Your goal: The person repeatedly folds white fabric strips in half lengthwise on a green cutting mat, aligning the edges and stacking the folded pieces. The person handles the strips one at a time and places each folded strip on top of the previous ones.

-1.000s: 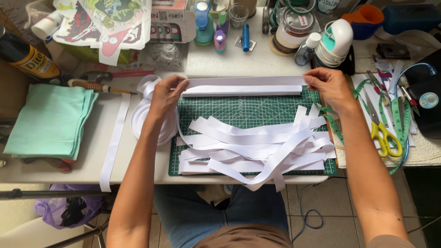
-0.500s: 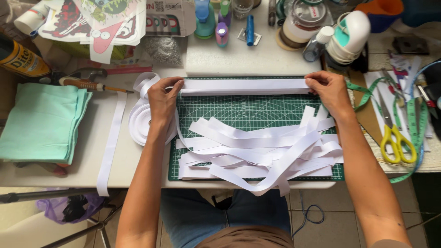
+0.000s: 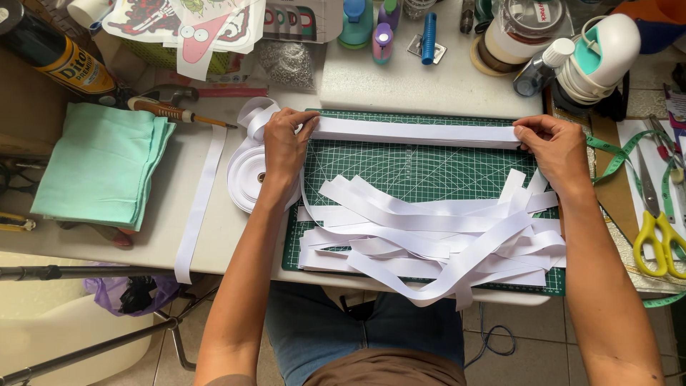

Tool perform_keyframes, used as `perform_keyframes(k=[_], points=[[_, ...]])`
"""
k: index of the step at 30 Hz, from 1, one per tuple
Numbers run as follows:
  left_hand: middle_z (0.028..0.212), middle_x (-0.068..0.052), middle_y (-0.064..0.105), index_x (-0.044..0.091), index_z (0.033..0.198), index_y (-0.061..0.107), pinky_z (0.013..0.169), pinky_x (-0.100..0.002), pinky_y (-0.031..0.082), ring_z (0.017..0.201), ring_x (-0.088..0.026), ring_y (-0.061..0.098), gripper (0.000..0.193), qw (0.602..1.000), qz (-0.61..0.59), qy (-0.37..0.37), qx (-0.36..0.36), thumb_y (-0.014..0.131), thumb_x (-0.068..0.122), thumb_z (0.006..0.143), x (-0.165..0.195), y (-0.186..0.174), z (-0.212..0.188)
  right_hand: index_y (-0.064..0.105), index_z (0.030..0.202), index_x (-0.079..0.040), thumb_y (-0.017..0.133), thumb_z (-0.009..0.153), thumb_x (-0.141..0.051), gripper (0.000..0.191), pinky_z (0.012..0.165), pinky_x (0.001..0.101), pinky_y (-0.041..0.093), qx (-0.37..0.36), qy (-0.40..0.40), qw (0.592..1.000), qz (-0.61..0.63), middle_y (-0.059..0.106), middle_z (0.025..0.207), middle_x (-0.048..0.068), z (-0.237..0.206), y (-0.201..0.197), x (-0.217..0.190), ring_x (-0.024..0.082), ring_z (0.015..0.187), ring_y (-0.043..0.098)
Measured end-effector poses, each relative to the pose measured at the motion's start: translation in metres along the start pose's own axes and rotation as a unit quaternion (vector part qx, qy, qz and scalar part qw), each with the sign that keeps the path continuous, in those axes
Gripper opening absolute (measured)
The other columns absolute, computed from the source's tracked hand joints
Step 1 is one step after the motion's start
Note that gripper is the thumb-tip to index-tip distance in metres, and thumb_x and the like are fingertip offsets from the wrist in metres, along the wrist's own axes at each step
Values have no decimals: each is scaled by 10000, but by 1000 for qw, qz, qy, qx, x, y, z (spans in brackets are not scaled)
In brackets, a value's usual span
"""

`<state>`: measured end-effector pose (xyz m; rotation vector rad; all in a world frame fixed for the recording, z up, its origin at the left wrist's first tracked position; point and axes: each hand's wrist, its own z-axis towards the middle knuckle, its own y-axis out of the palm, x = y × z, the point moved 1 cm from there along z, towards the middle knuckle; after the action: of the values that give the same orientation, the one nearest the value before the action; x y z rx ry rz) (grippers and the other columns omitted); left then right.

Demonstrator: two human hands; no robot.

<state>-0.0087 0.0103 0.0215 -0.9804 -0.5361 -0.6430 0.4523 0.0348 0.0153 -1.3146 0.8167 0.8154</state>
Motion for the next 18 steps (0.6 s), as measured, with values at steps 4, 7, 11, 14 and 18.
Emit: perform_keyframes(k=[4,7,11,14,18], points=[[867,-96,720,69,1045,817,787,-385,515,843,-245,633,164,1000,21,10,-5,767,130,902,-1,3,-1,773,1114,-33,744,997,-106,142,684,182,499,-1,-11,1000,-14,709,870,2,0,1,-1,47,751,625],[881,-101,718,64,1044,814,787,-381,524,854,-244,637,161,1000,15,15,-2,770,110,896,-2,5,-2,777,1115,-43,746,991,-109,144,673,184,498,6,-6,1000,-25,710,856,4,-1,1,-1,48,744,629],[867,-114,715,55,1029,816,783,-389,517,847,-258,634,148,999,30,27,1,782,104,895,-2,7,-2,776,1110,-45,744,986,-109,143,667,187,504,9,-9,999,-33,713,844,7,-1,1,-1,50,740,638],[863,-118,714,54,1022,818,779,-395,512,845,-265,632,145,999,36,39,3,788,108,891,-2,7,-2,776,1106,-45,747,983,-111,143,659,191,502,10,-14,999,-38,712,836,7,-1,1,-1,53,735,639],[860,-119,712,50,1020,816,782,-402,510,846,-272,626,149,999,37,38,1,788,116,889,0,8,-3,775,1093,-50,750,970,-120,143,644,197,504,13,-15,998,-57,714,823,7,-2,0,-1,62,716,643]])
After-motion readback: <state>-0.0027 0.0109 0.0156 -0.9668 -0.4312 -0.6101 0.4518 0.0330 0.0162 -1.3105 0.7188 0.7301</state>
